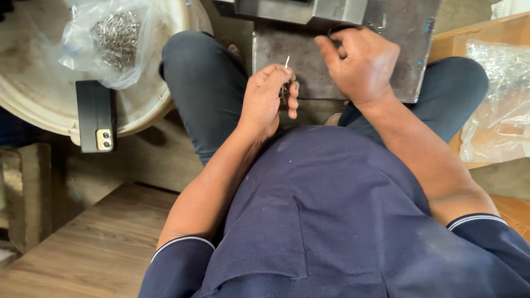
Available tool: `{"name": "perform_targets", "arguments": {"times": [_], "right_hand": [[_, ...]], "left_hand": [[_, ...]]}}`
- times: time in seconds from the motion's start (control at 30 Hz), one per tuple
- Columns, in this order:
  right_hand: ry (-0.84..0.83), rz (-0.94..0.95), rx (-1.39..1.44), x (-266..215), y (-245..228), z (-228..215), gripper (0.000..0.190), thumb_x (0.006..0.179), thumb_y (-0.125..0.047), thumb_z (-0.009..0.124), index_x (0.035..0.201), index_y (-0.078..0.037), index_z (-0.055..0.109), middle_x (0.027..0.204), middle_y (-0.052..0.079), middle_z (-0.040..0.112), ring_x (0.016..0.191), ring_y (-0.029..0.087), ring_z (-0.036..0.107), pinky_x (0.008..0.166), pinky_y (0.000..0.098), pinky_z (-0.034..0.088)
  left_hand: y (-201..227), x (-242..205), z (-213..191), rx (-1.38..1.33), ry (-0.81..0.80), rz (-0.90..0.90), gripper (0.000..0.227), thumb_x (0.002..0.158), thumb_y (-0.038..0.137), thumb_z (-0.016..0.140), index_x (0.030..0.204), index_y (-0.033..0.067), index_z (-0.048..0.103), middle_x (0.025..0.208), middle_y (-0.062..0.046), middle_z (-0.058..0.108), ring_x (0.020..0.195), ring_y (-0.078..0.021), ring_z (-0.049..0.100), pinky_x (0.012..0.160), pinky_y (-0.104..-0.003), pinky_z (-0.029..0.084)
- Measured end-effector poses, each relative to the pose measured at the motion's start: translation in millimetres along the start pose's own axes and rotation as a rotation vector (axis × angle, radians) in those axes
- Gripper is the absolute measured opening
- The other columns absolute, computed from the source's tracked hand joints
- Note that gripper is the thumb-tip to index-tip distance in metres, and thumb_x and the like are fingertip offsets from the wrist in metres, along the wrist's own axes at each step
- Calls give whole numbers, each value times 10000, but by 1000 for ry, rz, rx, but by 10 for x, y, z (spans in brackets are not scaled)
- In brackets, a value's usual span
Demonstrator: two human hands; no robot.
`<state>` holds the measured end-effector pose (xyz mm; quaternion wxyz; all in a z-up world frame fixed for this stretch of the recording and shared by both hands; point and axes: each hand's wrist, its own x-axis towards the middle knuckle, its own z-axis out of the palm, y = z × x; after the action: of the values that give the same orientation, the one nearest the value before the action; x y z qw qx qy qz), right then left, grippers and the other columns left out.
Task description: The person sits on the floor and uses a bench vise to assemble small metal components. They place a metal piece into the vise, tighten it, and then attach a small metal clip to the held piece. The person repeats this process, occasionally adjusting the vise and handling the metal parts by hand.
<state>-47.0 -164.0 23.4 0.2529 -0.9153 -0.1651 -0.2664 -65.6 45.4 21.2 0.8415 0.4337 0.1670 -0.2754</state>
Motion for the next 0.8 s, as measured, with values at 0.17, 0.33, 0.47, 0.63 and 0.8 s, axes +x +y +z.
{"name": "perform_targets", "arguments": {"times": [0.17, 0.33, 0.47, 0.63, 0.8], "right_hand": [[16, 18, -17, 30, -40, 98, 209, 943, -60, 886, 851, -75, 699, 743, 75, 635, 634, 251, 621, 567, 363, 456], [-94, 8, -25, -120, -14, -3, 108, 955, -35, 786, 870, -51, 720, 800, 99, 673, 692, 265, 651, 619, 350, 492], [-302, -28, 98, -105, -264, -75, 217, 1070, -97, 814, 887, -23, 725, 861, 121, 706, 735, 250, 666, 679, 322, 507], [-468, 118, 212, 175, -591, -217, 239, 1060, -197, 797, 914, -12, 752, 774, 96, 677, 613, 196, 603, 609, 282, 450], [-514, -332, 122, 1001, -1153, 62, 203, 1030, -197, 820, 900, -59, 747, 789, 92, 663, 680, 235, 630, 625, 312, 469]], "left_hand": [[-67, -199, -259, -10, -30, -86, 162, 1006, 126, 561, 900, 17, 618, 727, -83, 628, 525, -147, 573, 441, -308, 486], [39, -312, -308, -95, -60, -85, 158, 1006, 129, 581, 896, 20, 613, 722, -85, 625, 526, -146, 572, 432, -307, 476], [462, -494, -618, -212, -78, 111, 179, 1017, 154, 576, 905, 18, 614, 744, -81, 639, 535, -144, 582, 432, -305, 473], [1057, -568, -1498, -142, 182, 351, 134, 959, 140, 621, 878, 34, 630, 704, -80, 651, 477, -140, 574, 374, -299, 443], [1546, -59, -2676, 179, 522, 202, 120, 856, 150, 603, 772, 66, 624, 661, -72, 658, 449, -145, 582, 369, -328, 451]]}}
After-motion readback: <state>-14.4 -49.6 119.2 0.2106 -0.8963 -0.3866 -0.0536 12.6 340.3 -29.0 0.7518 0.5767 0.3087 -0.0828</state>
